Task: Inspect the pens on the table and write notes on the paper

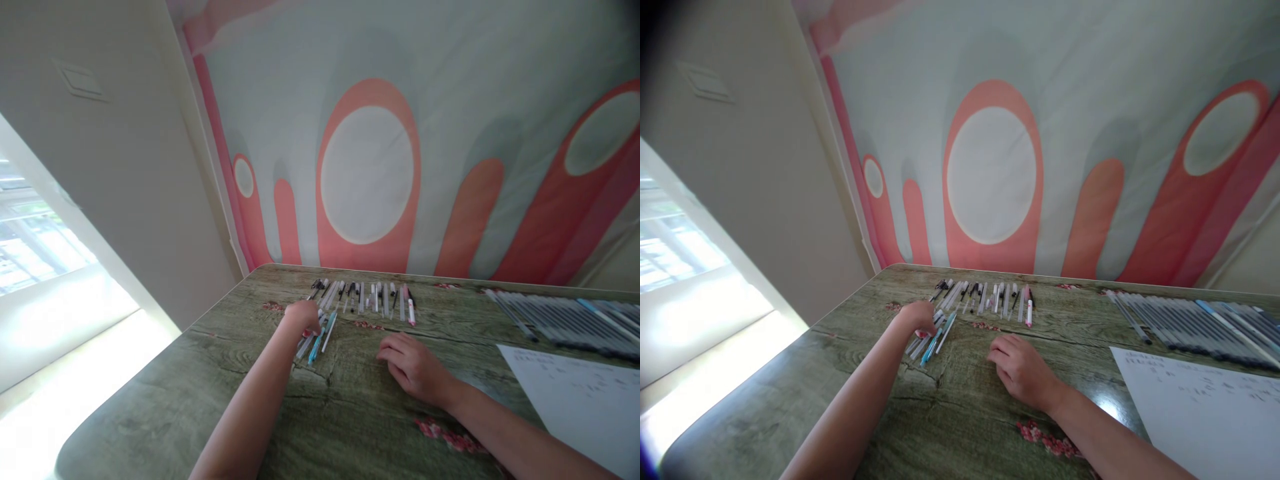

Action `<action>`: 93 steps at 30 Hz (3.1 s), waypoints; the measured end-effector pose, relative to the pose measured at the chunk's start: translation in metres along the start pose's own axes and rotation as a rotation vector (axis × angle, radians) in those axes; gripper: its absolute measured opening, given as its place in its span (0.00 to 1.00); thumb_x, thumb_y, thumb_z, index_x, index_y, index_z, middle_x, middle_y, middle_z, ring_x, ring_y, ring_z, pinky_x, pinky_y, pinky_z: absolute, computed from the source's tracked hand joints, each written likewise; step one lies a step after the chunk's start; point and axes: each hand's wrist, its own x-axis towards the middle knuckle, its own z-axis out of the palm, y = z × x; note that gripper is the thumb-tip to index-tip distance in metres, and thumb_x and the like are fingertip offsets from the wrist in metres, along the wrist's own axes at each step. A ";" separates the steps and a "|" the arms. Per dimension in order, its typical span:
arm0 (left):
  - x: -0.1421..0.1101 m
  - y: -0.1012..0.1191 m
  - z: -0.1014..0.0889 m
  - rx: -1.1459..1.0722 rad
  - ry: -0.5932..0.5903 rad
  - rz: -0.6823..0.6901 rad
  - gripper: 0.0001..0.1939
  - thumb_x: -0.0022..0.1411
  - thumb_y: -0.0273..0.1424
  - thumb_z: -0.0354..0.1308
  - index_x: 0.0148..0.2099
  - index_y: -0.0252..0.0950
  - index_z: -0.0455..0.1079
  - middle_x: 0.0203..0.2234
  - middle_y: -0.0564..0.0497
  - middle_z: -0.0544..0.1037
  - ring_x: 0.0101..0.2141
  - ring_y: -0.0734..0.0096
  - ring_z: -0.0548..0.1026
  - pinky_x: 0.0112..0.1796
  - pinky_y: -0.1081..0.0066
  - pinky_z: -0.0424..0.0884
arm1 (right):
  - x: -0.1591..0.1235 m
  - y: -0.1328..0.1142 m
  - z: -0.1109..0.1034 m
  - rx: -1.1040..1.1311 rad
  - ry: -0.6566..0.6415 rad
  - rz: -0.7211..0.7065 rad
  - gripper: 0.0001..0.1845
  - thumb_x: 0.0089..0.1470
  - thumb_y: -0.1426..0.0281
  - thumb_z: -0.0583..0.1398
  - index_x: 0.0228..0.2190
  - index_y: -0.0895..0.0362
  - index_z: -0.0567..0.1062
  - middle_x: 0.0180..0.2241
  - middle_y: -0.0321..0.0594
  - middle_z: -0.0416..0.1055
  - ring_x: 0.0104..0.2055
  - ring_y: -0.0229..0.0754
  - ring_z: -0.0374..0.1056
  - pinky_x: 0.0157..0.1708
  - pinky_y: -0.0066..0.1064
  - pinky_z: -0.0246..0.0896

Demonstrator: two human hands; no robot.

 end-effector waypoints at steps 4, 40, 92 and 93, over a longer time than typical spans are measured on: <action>-0.002 0.000 -0.002 -0.013 0.003 0.008 0.06 0.32 0.28 0.61 0.15 0.34 0.66 0.15 0.48 0.74 0.25 0.64 0.73 0.29 0.69 0.68 | -0.001 0.003 0.001 0.003 0.032 -0.001 0.12 0.49 0.80 0.50 0.31 0.58 0.71 0.32 0.42 0.66 0.36 0.40 0.61 0.37 0.34 0.56; -0.021 0.093 0.032 -1.014 0.298 0.706 0.17 0.54 0.41 0.50 0.38 0.31 0.65 0.25 0.50 0.73 0.22 0.77 0.70 0.25 0.76 0.67 | 0.003 0.018 0.011 0.695 0.243 0.695 0.18 0.48 0.56 0.55 0.29 0.59 0.69 0.21 0.35 0.64 0.21 0.35 0.58 0.21 0.26 0.54; -0.044 0.080 0.011 -0.052 0.438 0.618 0.10 0.46 0.30 0.51 0.31 0.39 0.71 0.27 0.51 0.76 0.28 0.69 0.71 0.28 0.75 0.63 | -0.002 0.061 0.013 1.510 0.821 0.920 0.11 0.39 0.67 0.65 0.27 0.57 0.71 0.28 0.37 0.73 0.27 0.33 0.66 0.27 0.24 0.64; -0.044 0.080 0.011 -0.048 0.437 0.617 0.10 0.46 0.30 0.51 0.31 0.39 0.72 0.27 0.51 0.76 0.28 0.69 0.72 0.28 0.75 0.63 | -0.001 0.060 0.012 1.513 0.805 0.914 0.10 0.40 0.67 0.64 0.28 0.57 0.72 0.28 0.37 0.73 0.28 0.33 0.66 0.28 0.24 0.64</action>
